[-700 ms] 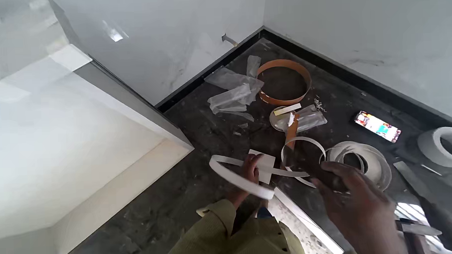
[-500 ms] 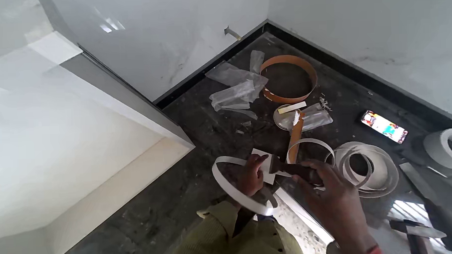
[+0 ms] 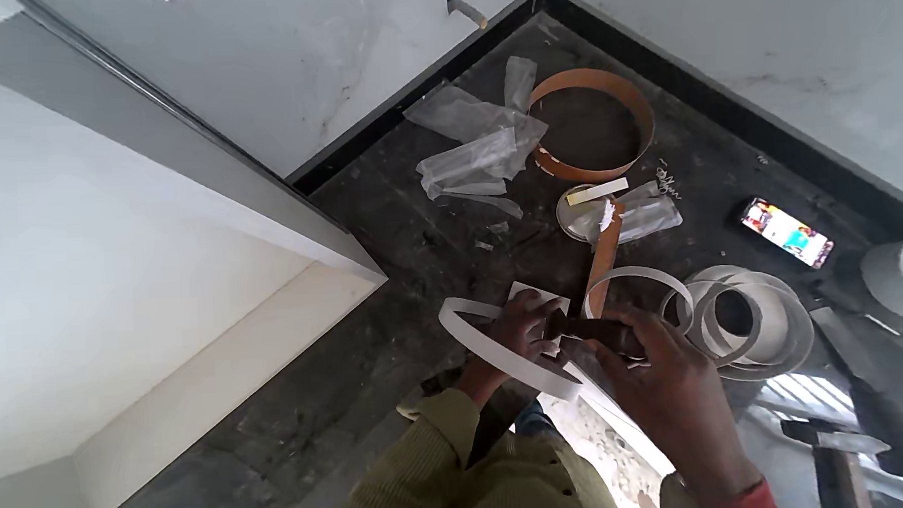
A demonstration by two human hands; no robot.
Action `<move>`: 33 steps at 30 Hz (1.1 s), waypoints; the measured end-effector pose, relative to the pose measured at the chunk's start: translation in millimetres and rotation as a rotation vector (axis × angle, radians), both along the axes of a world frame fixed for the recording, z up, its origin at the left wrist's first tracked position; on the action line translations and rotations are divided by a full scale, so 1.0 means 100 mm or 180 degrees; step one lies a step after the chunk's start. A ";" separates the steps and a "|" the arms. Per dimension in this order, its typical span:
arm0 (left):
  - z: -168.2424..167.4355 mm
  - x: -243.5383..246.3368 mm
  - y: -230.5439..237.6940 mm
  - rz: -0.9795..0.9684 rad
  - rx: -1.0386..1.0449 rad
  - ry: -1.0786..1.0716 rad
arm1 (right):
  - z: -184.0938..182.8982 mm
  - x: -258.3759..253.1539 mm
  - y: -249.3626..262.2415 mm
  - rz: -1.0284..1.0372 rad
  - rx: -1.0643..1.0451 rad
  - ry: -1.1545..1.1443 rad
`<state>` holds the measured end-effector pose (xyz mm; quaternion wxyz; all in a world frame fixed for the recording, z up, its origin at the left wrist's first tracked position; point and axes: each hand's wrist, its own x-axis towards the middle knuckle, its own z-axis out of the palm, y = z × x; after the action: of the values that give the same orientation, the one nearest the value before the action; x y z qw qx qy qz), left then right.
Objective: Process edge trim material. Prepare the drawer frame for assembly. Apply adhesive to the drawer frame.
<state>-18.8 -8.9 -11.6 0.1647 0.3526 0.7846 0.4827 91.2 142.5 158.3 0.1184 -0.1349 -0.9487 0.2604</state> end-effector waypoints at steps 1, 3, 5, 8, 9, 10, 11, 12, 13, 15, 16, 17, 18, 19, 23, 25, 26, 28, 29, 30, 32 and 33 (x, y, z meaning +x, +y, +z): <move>0.01 -0.01 0.00 -0.0048 -0.0019 0.0009 | 0.00 0.00 -0.01 0.0017 0.0022 0.0002; 0.03 -0.02 0.01 -0.0167 -0.0026 -0.0033 | -0.01 0.01 -0.02 0.0028 0.0025 -0.0005; 0.01 -0.03 0.01 -0.0228 0.0087 0.0003 | -0.02 -0.01 -0.02 0.0056 0.0004 0.0046; 0.03 -0.02 -0.01 -0.0164 0.0229 0.0059 | -0.01 -0.05 0.02 0.0086 -0.0021 0.0020; 0.07 0.00 -0.02 -0.0125 0.0220 -0.0002 | -0.01 -0.07 0.03 0.0086 -0.0046 -0.0001; 0.08 0.01 -0.02 -0.0084 0.0177 -0.0049 | -0.01 -0.09 0.04 0.0085 -0.0090 -0.0025; 0.08 0.01 -0.02 -0.0056 0.0130 -0.0099 | 0.00 -0.12 0.05 0.0086 -0.0128 -0.0042; 0.06 0.01 -0.02 -0.0033 0.0126 -0.0126 | 0.01 -0.15 0.05 0.0088 -0.0163 -0.0058; 0.06 0.01 -0.01 -0.0023 0.0117 -0.0146 | 0.02 -0.17 0.04 0.0092 -0.0190 -0.0059; 0.09 0.00 -0.01 -0.0049 0.0069 -0.0144 | 0.02 -0.21 0.02 0.0113 -0.0230 -0.0004; 0.08 -0.02 -0.01 -0.0072 0.0084 -0.0128 | 0.01 -0.22 0.01 0.0125 -0.0246 0.0032; 0.06 -0.03 0.00 -0.0099 0.0119 -0.0108 | 0.00 -0.23 0.01 0.0129 -0.0260 0.0052; 0.05 -0.04 0.00 -0.0118 0.0182 -0.0092 | -0.01 -0.23 0.02 0.0132 -0.0272 0.0058; 0.05 -0.05 0.01 -0.0113 0.0254 -0.0102 | -0.01 -0.23 0.03 0.0129 -0.0270 0.0064; 0.08 -0.05 0.00 -0.0070 0.0270 -0.0145 | -0.01 -0.22 0.01 0.0153 -0.0239 -0.0007; 0.05 -0.05 -0.01 -0.0076 0.0205 -0.0093 | -0.02 -0.20 0.00 0.0179 -0.0217 0.0027; 0.03 -0.05 -0.01 -0.0085 0.0222 -0.0075 | -0.02 -0.20 0.00 0.0177 -0.0224 0.0024; 0.03 -0.04 0.00 -0.0092 0.0309 -0.0077 | -0.01 -0.19 0.02 0.0174 -0.0201 0.0011; 0.03 -0.04 0.00 -0.0087 0.0322 -0.0057 | 0.00 -0.19 0.03 0.0179 -0.0178 0.0002; 0.02 -0.04 0.00 -0.0065 0.0315 -0.0010 | 0.00 -0.18 0.03 0.0178 -0.0155 -0.0011; 0.03 -0.05 0.01 -0.0031 0.0317 0.0088 | -0.01 -0.18 0.04 0.0172 -0.0139 -0.0011; 0.05 -0.05 0.02 -0.0020 0.0342 0.0044 | -0.01 -0.19 0.06 0.0167 -0.0134 -0.0019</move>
<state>-23.9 -6.7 -6.8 0.1416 0.3666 0.7576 0.5211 72.5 148.4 157.3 0.1059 -0.1132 -0.9465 0.2829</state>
